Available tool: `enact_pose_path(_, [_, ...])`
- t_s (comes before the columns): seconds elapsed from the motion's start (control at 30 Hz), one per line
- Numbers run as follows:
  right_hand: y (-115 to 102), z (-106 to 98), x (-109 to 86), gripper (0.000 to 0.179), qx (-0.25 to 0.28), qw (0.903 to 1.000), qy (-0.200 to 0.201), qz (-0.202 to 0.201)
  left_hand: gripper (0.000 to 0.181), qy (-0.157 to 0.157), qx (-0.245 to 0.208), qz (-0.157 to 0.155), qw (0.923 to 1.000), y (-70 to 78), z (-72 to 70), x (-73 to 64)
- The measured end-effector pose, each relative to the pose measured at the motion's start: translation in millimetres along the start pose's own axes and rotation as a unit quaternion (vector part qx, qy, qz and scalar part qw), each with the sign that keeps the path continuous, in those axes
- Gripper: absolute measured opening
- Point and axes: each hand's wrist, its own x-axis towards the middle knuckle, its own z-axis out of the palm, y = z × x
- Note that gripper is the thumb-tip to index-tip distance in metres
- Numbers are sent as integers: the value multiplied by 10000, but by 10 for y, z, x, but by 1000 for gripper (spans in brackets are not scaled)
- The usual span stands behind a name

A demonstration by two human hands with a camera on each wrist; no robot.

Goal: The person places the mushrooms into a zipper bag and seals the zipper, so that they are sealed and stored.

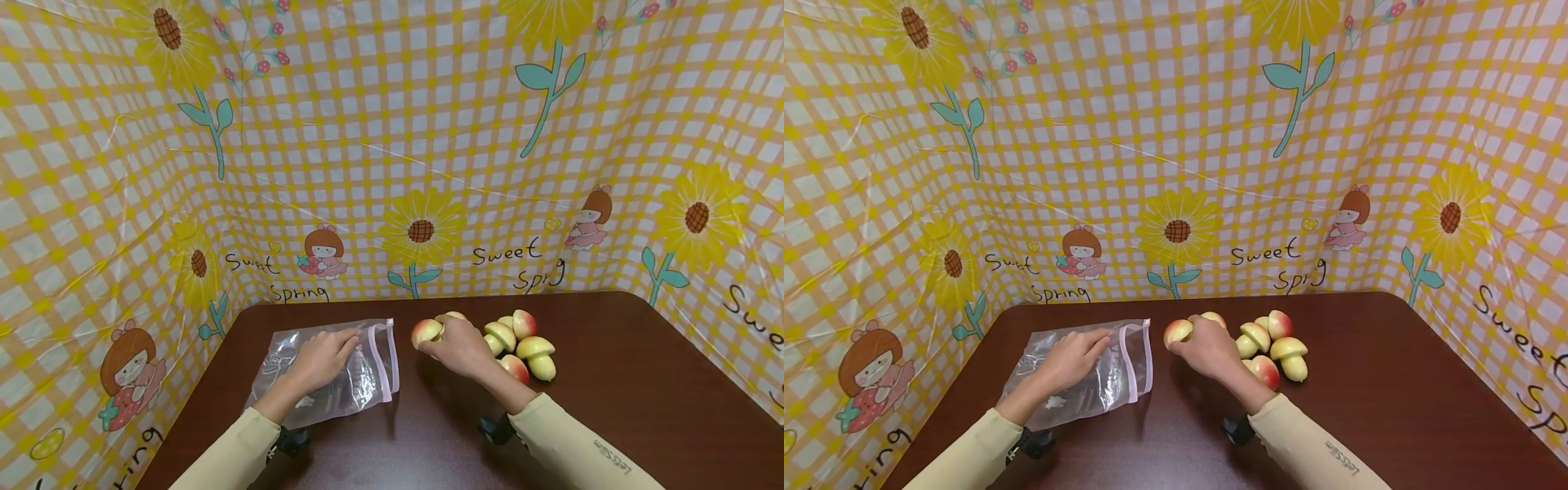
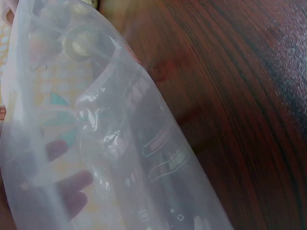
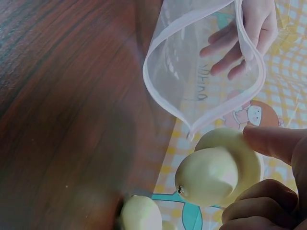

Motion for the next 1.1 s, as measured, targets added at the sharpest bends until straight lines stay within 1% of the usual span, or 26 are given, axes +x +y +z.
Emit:
enact_pose_path(0.07, [-18,-1,14,43,-2,10000,-16,-11,35,-11,-33,-3,10000,5,-1,1])
enact_pose_path(0.27, [-65,-10,30,53,-36,9999,-15,-98,35,-9,-57,40,10000,11,3,1])
enact_pose_path(0.43, [-102,0,48,46,92,9998,-63,-158,35,11,-82,14,10000,14,1,-3])
enact_pose_path(0.63, [-125,17,66,54,209,9994,-171,-238,35,44,-113,-15,9999,26,-12,-5])
enact_pose_path(0.83, [-159,34,89,57,612,9972,-427,-107,34,73,-97,-2,9999,28,-13,-8])
enact_pose_path(1.0, [-164,67,112,55,976,9932,-638,-31,34,36,-149,-32,9999,27,-13,-5])
enact_pose_path(1.1, [-166,90,118,53,1071,9920,-659,-84,35,54,-161,-64,9998,35,-12,0])
